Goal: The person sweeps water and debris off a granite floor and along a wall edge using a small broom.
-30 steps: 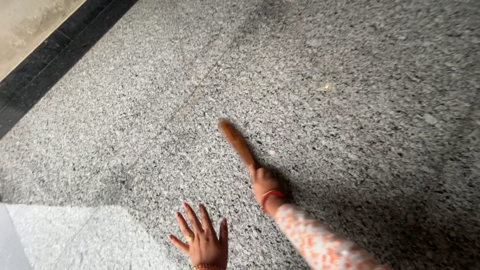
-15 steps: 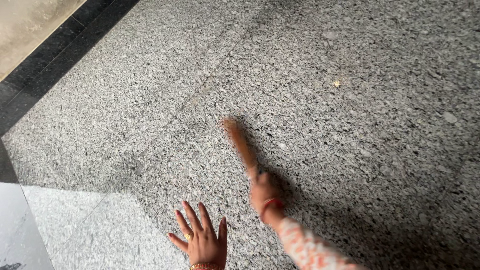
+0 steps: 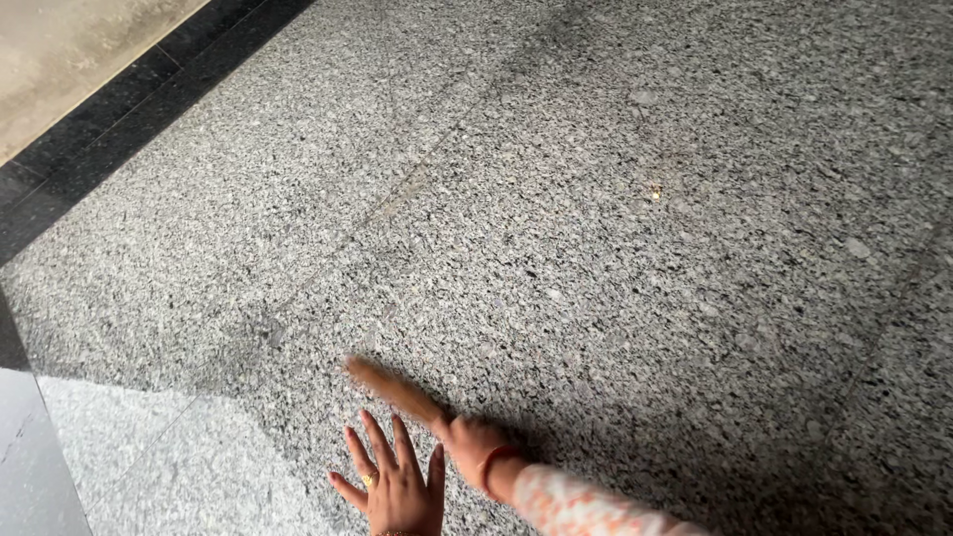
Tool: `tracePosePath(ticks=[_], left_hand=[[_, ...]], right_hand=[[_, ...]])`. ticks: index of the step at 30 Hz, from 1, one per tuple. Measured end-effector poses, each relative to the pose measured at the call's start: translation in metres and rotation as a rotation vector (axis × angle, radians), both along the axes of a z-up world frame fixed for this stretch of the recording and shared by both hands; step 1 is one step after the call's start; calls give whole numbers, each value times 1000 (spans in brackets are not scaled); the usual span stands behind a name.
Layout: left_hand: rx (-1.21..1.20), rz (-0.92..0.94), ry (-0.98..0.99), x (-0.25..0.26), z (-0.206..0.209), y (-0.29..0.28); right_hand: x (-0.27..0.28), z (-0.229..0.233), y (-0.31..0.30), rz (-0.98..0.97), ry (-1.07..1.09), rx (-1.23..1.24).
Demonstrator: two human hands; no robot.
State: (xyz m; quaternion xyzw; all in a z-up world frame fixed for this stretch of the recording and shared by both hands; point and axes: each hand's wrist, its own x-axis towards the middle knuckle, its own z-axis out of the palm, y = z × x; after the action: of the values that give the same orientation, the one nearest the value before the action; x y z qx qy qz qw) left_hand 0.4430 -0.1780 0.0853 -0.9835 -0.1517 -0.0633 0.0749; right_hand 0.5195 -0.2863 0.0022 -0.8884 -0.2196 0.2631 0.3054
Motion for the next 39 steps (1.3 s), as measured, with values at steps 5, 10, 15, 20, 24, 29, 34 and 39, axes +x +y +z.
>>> tracePosePath(ticks=[5,10,15,20,24,29,34,39], left_hand=[[43,-79,-244,-8,-4,4],[-114,285,602,-1,22,0],[-40,70,142,6,-1,4],[-7,-74,-162,20,-29,6],[-80,-49,-111,29,-16,2],[-66,-26,-99,25,-3,3],[-1,-32,-163,14,-3,7],[-63,-13,-56,20,4,-3]], right_hand=[[14,27,-2,-39,281,43],[122,-18,-117,-825,8,-104],[194,-65,-213,-842,-607,-376],[214,-27,-132,-957,3,-37],[166,0,-7,-596,208,-54],[52,-30,85,129,31,-85],[13,-8,68,291,61,21],[45,41,7,-268,348,104]])
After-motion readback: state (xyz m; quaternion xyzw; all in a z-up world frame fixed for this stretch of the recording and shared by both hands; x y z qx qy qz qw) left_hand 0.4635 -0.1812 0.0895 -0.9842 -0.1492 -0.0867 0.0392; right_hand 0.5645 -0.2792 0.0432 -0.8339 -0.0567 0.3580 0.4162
